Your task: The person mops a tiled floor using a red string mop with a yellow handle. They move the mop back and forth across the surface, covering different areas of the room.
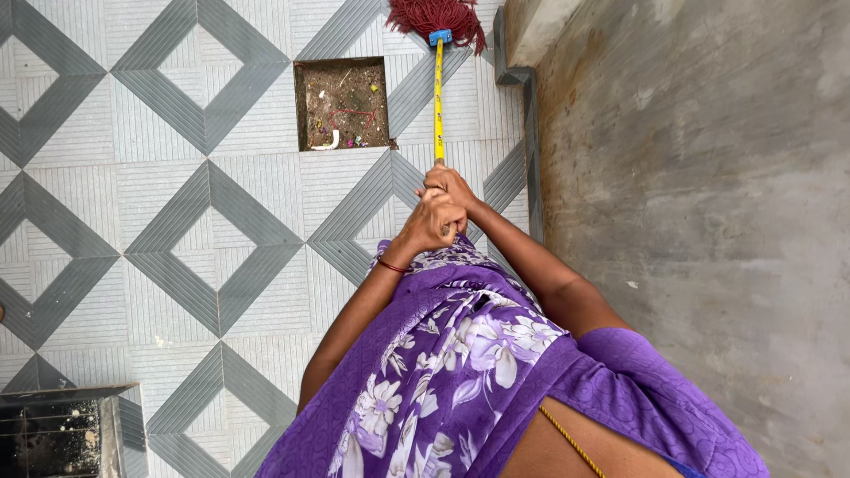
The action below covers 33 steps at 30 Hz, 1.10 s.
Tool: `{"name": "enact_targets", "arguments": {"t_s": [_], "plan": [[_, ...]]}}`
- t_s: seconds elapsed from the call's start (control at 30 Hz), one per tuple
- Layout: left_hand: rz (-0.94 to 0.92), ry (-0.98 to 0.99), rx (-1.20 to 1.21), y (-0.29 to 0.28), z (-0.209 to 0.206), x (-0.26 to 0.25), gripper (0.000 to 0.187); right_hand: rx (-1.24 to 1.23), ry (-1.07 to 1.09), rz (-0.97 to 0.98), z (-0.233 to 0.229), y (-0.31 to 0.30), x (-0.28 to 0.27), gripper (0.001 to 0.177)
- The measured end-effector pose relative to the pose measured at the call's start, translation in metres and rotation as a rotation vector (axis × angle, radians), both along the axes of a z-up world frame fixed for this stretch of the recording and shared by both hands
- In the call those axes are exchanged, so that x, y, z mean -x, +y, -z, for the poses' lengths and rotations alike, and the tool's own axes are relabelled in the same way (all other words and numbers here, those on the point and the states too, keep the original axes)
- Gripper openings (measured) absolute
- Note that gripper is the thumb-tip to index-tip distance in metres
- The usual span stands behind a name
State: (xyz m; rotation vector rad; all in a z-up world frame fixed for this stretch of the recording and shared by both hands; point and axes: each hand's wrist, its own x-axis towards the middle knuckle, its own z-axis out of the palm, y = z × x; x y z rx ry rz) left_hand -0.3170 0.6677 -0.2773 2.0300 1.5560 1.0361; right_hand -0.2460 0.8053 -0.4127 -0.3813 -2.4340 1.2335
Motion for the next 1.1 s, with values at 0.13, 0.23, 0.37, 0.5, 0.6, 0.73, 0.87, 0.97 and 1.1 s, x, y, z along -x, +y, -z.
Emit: {"name": "enact_targets", "arguments": {"t_s": [0.13, 0.23, 0.37, 0.5, 0.6, 0.73, 0.87, 0.97, 1.1], "plan": [[0.099, -0.002, -0.208, -0.052, -0.016, -0.035, 0.013, 0.050, -0.018, -0.015, -0.053, -0.060, -0.038, 0.059], [0.222, 0.039, -0.467, -0.071, -0.044, -0.066, 0.012, 0.064, 0.073, -0.051, -0.100, -0.098, -0.072, 0.059], [0.396, 0.011, -0.661, -0.099, -0.086, -0.088, 0.018, 0.081, 0.132, -0.098, -0.139, -0.135, -0.108, 0.053], [0.506, -0.052, -0.639, -0.096, -0.096, -0.091, 0.017, 0.034, 0.168, -0.043, -0.131, -0.142, -0.113, 0.041], [0.510, -0.031, -0.613, -0.077, -0.081, -0.090, 0.018, 0.020, 0.236, -0.025, -0.109, -0.122, -0.108, 0.040], [0.485, -0.044, -0.469, -0.035, -0.049, -0.082, 0.019, -0.017, 0.231, -0.050, -0.080, -0.071, -0.096, 0.035], [0.448, -0.157, -0.309, 0.010, -0.011, -0.065, 0.019, -0.077, 0.140, -0.060, -0.052, -0.017, -0.075, 0.033], [0.390, -0.125, -0.220, 0.042, 0.017, -0.045, 0.018, -0.100, 0.070, -0.095, -0.031, 0.022, -0.050, 0.033], [0.238, -0.028, -0.103, 0.080, 0.042, -0.007, 0.014, -0.133, -0.055, -0.097, -0.010, 0.071, -0.007, 0.031]]}}
